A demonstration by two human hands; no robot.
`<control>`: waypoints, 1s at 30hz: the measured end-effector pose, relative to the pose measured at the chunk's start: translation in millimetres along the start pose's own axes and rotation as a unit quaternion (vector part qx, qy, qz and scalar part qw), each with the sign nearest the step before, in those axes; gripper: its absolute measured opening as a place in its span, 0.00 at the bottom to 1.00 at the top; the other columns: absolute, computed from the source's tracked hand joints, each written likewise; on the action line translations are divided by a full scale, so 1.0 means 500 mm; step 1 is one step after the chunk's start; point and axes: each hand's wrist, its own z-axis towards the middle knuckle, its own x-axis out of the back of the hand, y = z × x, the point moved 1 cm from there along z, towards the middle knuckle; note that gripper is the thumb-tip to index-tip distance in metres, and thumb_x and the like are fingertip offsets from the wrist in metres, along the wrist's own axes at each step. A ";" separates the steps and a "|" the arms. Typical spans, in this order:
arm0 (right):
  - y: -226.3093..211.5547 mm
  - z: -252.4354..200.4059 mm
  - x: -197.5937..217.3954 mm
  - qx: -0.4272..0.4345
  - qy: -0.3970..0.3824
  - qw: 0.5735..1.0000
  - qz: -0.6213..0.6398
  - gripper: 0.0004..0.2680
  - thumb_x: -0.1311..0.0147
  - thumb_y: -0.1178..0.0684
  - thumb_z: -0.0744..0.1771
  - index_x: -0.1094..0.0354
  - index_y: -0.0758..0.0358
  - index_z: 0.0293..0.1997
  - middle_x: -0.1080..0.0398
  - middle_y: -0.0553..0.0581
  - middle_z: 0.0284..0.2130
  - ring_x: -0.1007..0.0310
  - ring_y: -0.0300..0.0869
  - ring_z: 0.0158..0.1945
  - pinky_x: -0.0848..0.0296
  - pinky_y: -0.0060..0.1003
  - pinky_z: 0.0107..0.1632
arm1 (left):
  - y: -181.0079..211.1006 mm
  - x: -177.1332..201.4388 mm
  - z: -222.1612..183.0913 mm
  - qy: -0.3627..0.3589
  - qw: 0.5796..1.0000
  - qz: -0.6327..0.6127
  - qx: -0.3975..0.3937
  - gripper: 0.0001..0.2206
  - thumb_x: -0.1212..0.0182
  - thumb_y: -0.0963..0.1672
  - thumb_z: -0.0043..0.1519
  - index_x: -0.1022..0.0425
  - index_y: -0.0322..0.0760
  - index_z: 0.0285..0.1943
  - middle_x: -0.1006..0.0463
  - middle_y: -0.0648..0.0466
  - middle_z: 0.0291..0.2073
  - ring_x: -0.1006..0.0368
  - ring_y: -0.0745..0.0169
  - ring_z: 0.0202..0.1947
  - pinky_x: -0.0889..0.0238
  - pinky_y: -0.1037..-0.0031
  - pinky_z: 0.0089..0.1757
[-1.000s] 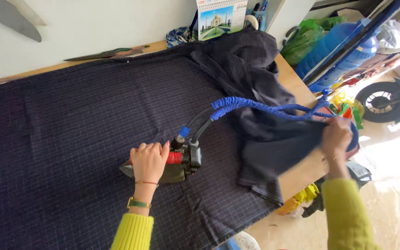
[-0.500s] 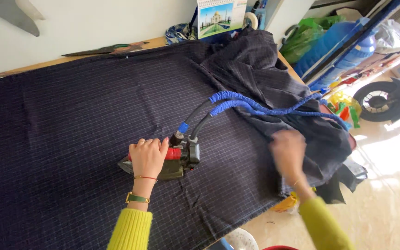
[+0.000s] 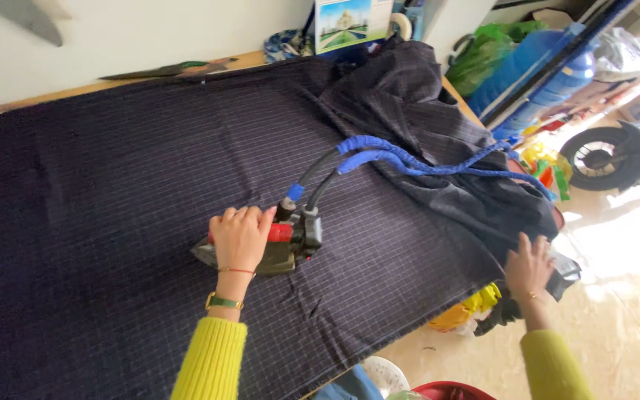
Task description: Ironing a large piece of dark patterned fabric on a workbench using a steam iron
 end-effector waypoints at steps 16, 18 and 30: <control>-0.896 -0.286 0.483 0.589 0.116 0.752 0.272 0.18 0.43 0.49 0.68 0.38 0.62 0.64 0.34 0.64 0.59 0.32 0.59 0.59 0.34 0.54 0.60 | 0.002 0.181 -0.525 -0.112 0.992 -0.037 0.055 0.31 0.40 0.57 0.60 0.36 0.50 0.72 0.42 0.50 0.75 0.47 0.48 0.73 0.50 0.42 0.61; -0.968 -0.288 0.456 0.583 0.094 0.771 0.238 0.21 0.48 0.42 0.69 0.39 0.60 0.68 0.33 0.57 0.58 0.31 0.52 0.55 0.32 0.48 0.56 | -0.042 0.190 -0.603 -0.099 0.988 0.021 0.117 0.34 0.42 0.60 0.58 0.37 0.51 0.73 0.40 0.48 0.73 0.45 0.47 0.72 0.48 0.43 0.59; -1.086 -0.318 0.502 0.444 -0.118 0.878 0.131 0.23 0.54 0.24 0.65 0.35 0.48 0.55 0.21 0.60 0.37 0.23 0.65 0.43 0.27 0.55 0.43 | -0.151 0.224 -0.708 -0.106 0.971 0.056 0.209 0.32 0.52 0.61 0.64 0.44 0.58 0.79 0.47 0.55 0.79 0.49 0.50 0.76 0.55 0.41 0.67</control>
